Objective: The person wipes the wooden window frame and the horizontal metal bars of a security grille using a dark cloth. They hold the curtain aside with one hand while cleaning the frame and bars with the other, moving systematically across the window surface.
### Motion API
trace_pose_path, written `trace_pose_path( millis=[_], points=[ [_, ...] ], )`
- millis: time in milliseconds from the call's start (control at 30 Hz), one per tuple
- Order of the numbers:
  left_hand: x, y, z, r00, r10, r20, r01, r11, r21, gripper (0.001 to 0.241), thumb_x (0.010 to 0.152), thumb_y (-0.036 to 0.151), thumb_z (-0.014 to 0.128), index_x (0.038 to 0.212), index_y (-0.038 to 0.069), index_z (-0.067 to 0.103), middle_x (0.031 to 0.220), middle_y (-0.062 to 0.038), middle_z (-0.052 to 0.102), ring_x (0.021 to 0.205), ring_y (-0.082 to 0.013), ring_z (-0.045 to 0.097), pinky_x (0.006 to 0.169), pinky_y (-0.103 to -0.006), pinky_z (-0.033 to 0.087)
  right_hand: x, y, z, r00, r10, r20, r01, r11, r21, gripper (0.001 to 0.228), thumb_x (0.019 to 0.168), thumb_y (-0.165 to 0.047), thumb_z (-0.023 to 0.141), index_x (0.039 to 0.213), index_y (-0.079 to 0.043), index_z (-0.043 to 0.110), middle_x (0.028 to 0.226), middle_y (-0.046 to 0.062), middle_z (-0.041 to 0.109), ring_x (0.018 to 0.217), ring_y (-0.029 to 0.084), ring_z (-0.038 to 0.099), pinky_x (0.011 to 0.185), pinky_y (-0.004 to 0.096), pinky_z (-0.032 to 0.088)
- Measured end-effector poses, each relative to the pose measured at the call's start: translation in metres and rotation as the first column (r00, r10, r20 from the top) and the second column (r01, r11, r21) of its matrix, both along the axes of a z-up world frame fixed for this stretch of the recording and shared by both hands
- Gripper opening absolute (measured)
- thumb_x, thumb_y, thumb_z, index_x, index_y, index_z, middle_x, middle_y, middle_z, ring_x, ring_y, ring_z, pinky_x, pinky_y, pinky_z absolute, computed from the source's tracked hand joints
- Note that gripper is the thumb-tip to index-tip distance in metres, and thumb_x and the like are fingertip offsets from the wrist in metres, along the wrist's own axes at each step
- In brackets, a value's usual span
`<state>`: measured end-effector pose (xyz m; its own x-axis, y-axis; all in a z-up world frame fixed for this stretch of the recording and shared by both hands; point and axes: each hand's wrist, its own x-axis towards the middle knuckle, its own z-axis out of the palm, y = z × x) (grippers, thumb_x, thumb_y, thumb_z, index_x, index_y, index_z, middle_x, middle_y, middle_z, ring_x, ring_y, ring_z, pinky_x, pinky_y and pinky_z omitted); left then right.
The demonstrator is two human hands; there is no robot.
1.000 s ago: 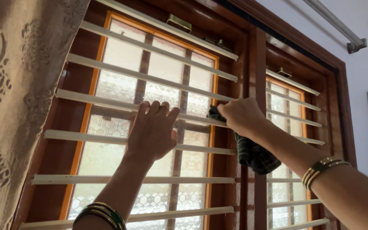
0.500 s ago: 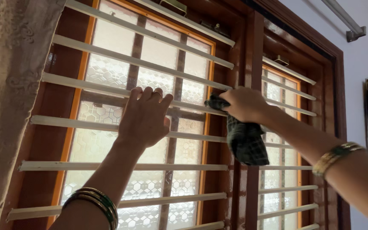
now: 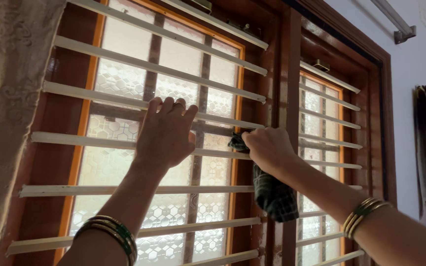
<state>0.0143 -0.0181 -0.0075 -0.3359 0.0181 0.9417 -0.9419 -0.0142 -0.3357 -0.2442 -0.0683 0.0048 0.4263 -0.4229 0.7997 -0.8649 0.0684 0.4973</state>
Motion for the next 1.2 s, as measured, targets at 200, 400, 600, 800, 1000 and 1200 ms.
trace_pose_path(
  millis=[200, 400, 600, 800, 1000, 1200],
  points=[
    [0.003, -0.001, 0.003, 1.000, -0.002, 0.005, 0.002, 0.999, 0.054, 0.055, 0.078, 0.029, 0.075, 0.128, 0.009, 0.061, 0.124, -0.011, 0.065, 0.121, -0.0240, 0.055, 0.110, -0.0450, 0.033, 0.003, 0.036, 0.021, 0.998, -0.032, 0.055, 0.017, 0.968, 0.250, 0.013, 0.094, -0.027, 0.065, 0.101, -0.019, 0.072, 0.073, 0.005, 0.071, 0.063, 0.018, 0.070, 0.057, 0.036, 0.054],
    [0.001, -0.001, 0.001, 1.000, 0.031, 0.004, -0.031, 0.998, 0.062, 0.057, 0.078, 0.033, 0.075, 0.128, 0.010, 0.060, 0.124, -0.011, 0.064, 0.121, -0.0249, 0.054, 0.108, -0.0454, 0.034, 0.009, 0.013, 0.004, 0.995, -0.078, -0.060, 0.081, 0.995, 0.057, 0.011, 0.096, -0.018, 0.063, 0.103, -0.014, 0.070, 0.076, 0.007, 0.073, 0.062, 0.018, 0.069, 0.056, 0.036, 0.057],
    [0.003, -0.001, 0.003, 0.998, 0.065, 0.019, -0.067, 0.994, 0.085, 0.055, 0.080, 0.033, 0.072, 0.129, 0.010, 0.060, 0.122, -0.011, 0.064, 0.121, -0.0242, 0.055, 0.108, -0.0455, 0.034, -0.033, 0.007, -0.012, 0.984, 0.094, 0.150, -0.118, 0.980, 0.158, 0.016, 0.095, -0.022, 0.064, 0.105, -0.011, 0.069, 0.071, 0.009, 0.070, 0.049, 0.017, 0.066, 0.045, 0.033, 0.055],
    [0.001, -0.004, 0.003, 0.998, 0.059, -0.008, -0.058, 0.997, 0.060, 0.056, 0.079, 0.035, 0.073, 0.129, 0.013, 0.061, 0.122, -0.011, 0.065, 0.122, -0.0236, 0.055, 0.108, -0.0478, 0.033, -0.044, 0.011, -0.073, 0.969, 0.214, -0.127, -0.214, 0.977, 0.012, 0.042, 0.084, -0.015, 0.068, 0.125, -0.010, 0.067, 0.080, 0.008, 0.076, 0.037, 0.016, 0.063, 0.033, 0.032, 0.050],
    [0.001, -0.006, 0.001, 0.998, 0.063, 0.005, -0.063, 0.998, -0.005, 0.059, 0.079, 0.037, 0.074, 0.132, 0.013, 0.062, 0.119, -0.011, 0.067, 0.121, -0.0242, 0.056, 0.108, -0.0479, 0.033, -0.014, -0.014, -0.071, 0.978, 0.074, -0.194, -0.066, 0.997, 0.051, 0.012, 0.084, -0.014, 0.070, 0.093, -0.006, 0.067, 0.073, 0.007, 0.074, 0.045, 0.017, 0.065, 0.035, 0.033, 0.049],
    [0.003, -0.007, -0.001, 0.998, 0.061, 0.023, -0.061, 0.998, -0.007, 0.060, 0.078, 0.035, 0.074, 0.132, 0.010, 0.062, 0.122, -0.013, 0.065, 0.120, -0.0257, 0.056, 0.107, -0.0474, 0.034, 0.007, -0.011, -0.073, 0.997, 0.046, -0.060, -0.040, 0.995, 0.096, 0.009, 0.091, -0.016, 0.067, 0.088, -0.008, 0.067, 0.071, 0.008, 0.072, 0.056, 0.020, 0.066, 0.049, 0.036, 0.053]
  ],
)
